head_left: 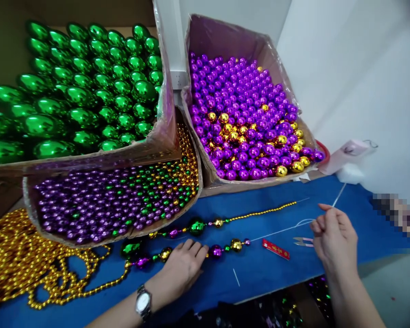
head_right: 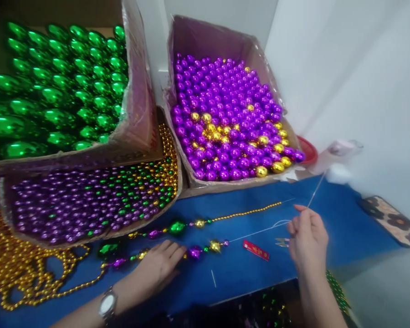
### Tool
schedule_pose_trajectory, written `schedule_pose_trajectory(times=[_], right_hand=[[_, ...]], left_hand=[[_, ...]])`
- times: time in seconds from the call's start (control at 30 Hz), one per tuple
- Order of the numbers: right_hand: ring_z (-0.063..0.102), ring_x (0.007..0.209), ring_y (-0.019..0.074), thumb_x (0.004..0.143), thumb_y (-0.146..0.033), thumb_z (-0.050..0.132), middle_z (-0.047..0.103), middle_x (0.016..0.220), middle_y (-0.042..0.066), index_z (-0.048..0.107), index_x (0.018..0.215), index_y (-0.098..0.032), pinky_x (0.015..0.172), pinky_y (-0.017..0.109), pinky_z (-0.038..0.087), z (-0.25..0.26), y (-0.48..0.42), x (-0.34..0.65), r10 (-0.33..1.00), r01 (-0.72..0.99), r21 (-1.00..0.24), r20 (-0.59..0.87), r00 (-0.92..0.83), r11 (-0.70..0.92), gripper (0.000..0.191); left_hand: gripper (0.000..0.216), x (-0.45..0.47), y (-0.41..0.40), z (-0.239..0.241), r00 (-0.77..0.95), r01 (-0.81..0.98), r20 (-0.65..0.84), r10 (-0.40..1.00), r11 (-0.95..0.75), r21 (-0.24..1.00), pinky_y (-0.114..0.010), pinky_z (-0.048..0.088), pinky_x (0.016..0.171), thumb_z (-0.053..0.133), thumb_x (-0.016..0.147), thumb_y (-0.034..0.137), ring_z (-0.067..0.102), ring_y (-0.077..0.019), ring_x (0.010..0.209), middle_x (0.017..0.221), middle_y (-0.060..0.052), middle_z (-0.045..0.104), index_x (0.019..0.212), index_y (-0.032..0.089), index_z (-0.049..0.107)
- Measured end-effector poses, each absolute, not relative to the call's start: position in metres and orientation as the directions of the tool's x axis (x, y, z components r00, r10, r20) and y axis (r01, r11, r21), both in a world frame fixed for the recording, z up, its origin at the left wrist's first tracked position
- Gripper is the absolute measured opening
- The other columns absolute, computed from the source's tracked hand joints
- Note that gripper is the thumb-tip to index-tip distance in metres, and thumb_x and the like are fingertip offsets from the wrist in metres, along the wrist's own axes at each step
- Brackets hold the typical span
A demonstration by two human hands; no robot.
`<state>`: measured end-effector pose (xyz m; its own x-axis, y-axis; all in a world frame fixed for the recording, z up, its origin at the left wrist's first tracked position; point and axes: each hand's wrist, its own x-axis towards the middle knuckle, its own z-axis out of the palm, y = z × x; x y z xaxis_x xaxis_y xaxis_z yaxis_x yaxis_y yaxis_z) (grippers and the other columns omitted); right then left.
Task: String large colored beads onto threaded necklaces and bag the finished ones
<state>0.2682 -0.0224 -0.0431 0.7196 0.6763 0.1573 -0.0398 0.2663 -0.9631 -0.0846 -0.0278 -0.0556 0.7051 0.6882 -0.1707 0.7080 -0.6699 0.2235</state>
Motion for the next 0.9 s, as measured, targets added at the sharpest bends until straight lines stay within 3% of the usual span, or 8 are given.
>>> schedule_pose_trajectory(times=[0.2,0.43,0.63,0.8,0.9], right_hand=[[0.044,0.055,0.0079,0.088,-0.037,0.059,0.044,0.059,-0.005,0.063,0.098,-0.017,0.053,0.022,0.038,-0.015,-0.037,0.218,0.823,-0.034,-0.970,0.185,0.538,0.241,0.022],[0.047,0.052,0.0103,0.091,-0.042,0.052,0.046,0.056,-0.004,0.060,0.097,-0.020,0.051,0.024,0.039,0.010,-0.040,0.191,0.894,0.028,-0.976,0.211,0.394,0.218,0.024],[0.045,0.049,0.0105,0.091,-0.044,0.051,0.045,0.055,-0.005,0.059,0.098,-0.020,0.048,0.024,0.038,0.010,-0.039,0.184,0.924,-0.022,-0.979,0.185,0.336,0.204,0.027],[0.046,0.049,0.0104,0.089,-0.046,0.052,0.046,0.054,-0.005,0.059,0.098,-0.019,0.048,0.023,0.039,0.011,-0.037,0.181,0.932,-0.016,-0.979,0.188,0.309,0.203,0.029],[0.046,0.049,0.0104,0.089,-0.047,0.052,0.046,0.054,-0.005,0.059,0.098,-0.019,0.048,0.023,0.040,0.009,-0.036,0.182,0.939,0.019,-0.983,0.183,0.293,0.185,0.031]], left_hand=[[0.046,-0.045,-0.025,-0.051,0.721,0.656,-0.001,0.693,-0.682,0.322,-0.045,0.044,0.088,0.060,0.081,0.034,0.052,-0.0281,0.101,0.109,-0.011,0.057,0.122,0.018,0.045],[0.037,0.007,-0.010,-0.036,0.659,0.465,0.196,0.726,-0.598,0.652,-0.038,0.043,0.096,0.046,0.090,0.032,0.050,-0.0225,0.112,0.121,-0.009,0.055,0.126,0.020,0.045],[0.045,0.016,0.011,-0.032,0.665,0.301,0.170,0.727,-0.469,0.830,-0.041,0.036,0.105,0.049,0.089,0.036,0.043,-0.0222,0.124,0.135,-0.009,0.046,0.133,0.024,0.044],[0.046,0.031,0.019,-0.030,0.703,0.093,0.195,0.684,-0.361,0.928,-0.038,0.040,0.101,0.065,0.079,0.035,0.050,-0.0222,0.117,0.127,-0.010,0.054,0.122,0.022,0.055],[0.025,0.039,0.018,-0.021,0.631,0.007,0.245,0.736,-0.321,0.947,-0.036,0.042,0.097,0.063,0.082,0.030,0.056,-0.0205,0.109,0.115,-0.009,0.061,0.103,0.019,0.065]])
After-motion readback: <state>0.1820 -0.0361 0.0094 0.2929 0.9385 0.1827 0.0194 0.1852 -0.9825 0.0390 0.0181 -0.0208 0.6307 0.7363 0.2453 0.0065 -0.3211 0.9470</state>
